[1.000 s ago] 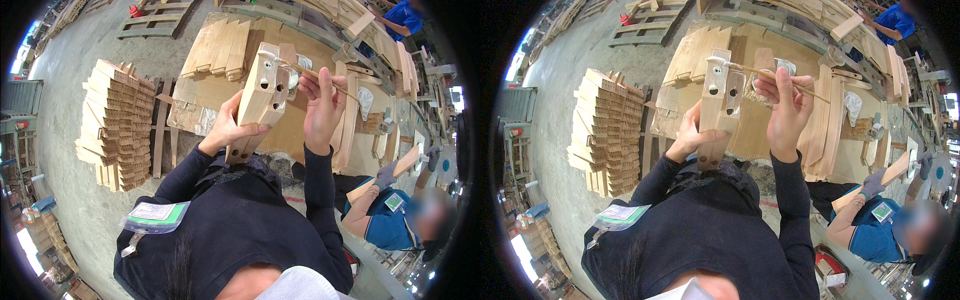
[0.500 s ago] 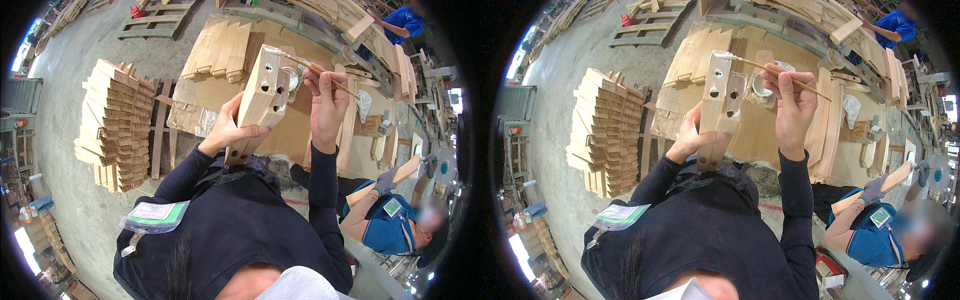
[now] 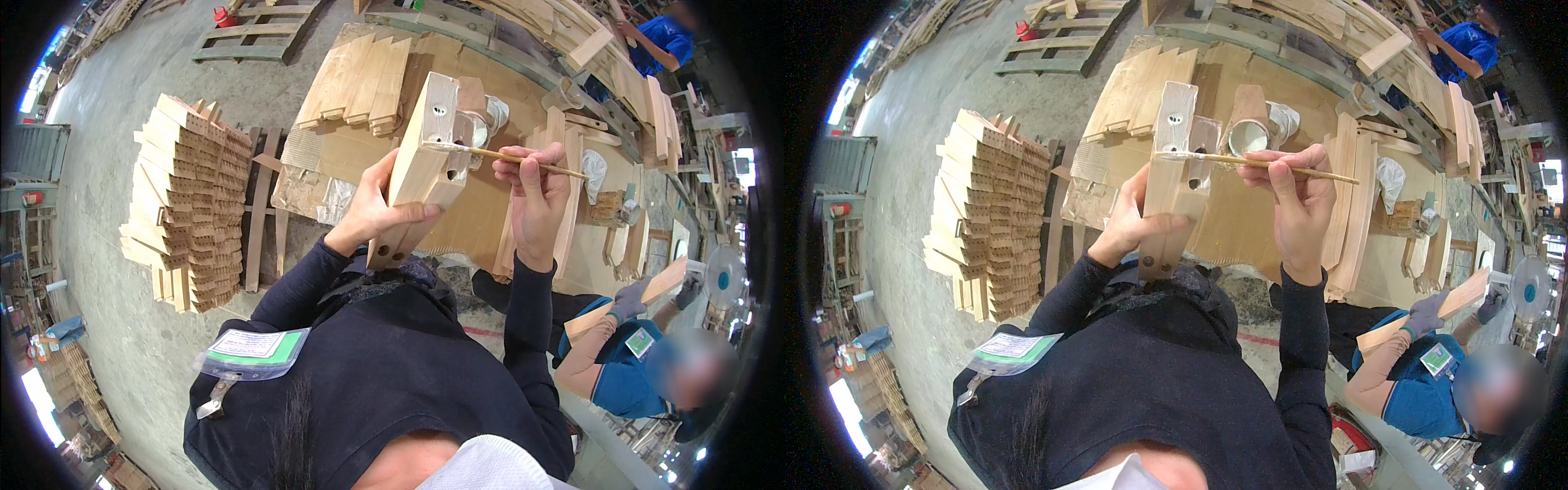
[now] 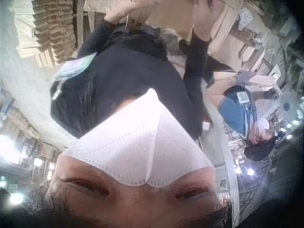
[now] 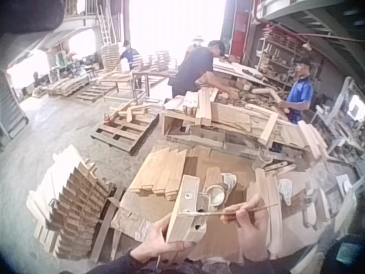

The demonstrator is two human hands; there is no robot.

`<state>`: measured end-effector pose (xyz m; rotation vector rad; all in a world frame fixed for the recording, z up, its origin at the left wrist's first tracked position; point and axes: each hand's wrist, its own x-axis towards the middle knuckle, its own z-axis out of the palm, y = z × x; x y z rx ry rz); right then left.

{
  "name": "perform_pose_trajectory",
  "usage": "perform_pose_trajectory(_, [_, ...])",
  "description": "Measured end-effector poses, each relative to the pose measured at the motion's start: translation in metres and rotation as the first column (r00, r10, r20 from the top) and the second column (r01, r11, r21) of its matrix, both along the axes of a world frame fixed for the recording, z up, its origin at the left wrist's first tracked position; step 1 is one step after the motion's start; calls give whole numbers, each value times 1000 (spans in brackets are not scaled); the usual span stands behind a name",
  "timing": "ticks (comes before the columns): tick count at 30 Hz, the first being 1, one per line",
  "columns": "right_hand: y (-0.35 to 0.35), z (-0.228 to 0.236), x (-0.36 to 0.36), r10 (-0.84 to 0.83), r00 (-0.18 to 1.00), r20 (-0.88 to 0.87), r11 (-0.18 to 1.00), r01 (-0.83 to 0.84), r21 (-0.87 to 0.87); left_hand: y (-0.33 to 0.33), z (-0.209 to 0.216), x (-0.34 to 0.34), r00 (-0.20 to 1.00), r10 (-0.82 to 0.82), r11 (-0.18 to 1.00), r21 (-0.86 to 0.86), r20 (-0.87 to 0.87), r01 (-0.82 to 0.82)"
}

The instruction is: The person applies glue into the holes of wooden pieces using a small brush, then places the glued pieces onto a stack. The person also wipes the brush on a cloth and handles multiple wooden pieces during the process.

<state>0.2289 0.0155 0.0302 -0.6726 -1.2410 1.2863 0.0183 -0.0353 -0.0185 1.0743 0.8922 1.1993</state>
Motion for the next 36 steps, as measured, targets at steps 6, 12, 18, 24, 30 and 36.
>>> perform_pose_trajectory(6, [1, 39, 8, -137, 981, 135, 986, 122, 112, 4, 5, 2, 999, 20, 1000, -21, -27, -21])
perform_pose_trajectory(12, [12, 102, -14, -198, 781, 592, 898, -98, 430, 7, 5, 10, 999, 28, 999, -36, -37, -30])
perform_pose_trajectory(18, [22, 126, -28, -189, 630, 753, 887, -220, 407, 8, 9, 16, 998, 48, 998, -42, -28, -49])
perform_pose_trajectory(24, [23, 126, -27, -210, 620, 756, 886, -205, 415, 8, 8, 14, 997, 67, 997, -29, -37, -68])
perform_pose_trajectory(30, [23, 123, -27, -152, 712, 685, 909, -172, 380, 9, 8, 16, 997, 64, 998, -14, -34, -64])
perform_pose_trajectory(36, [20, 131, -18, -192, 735, 651, 907, -121, 404, 11, 5, 14, 997, 71, 997, -8, -36, -71])
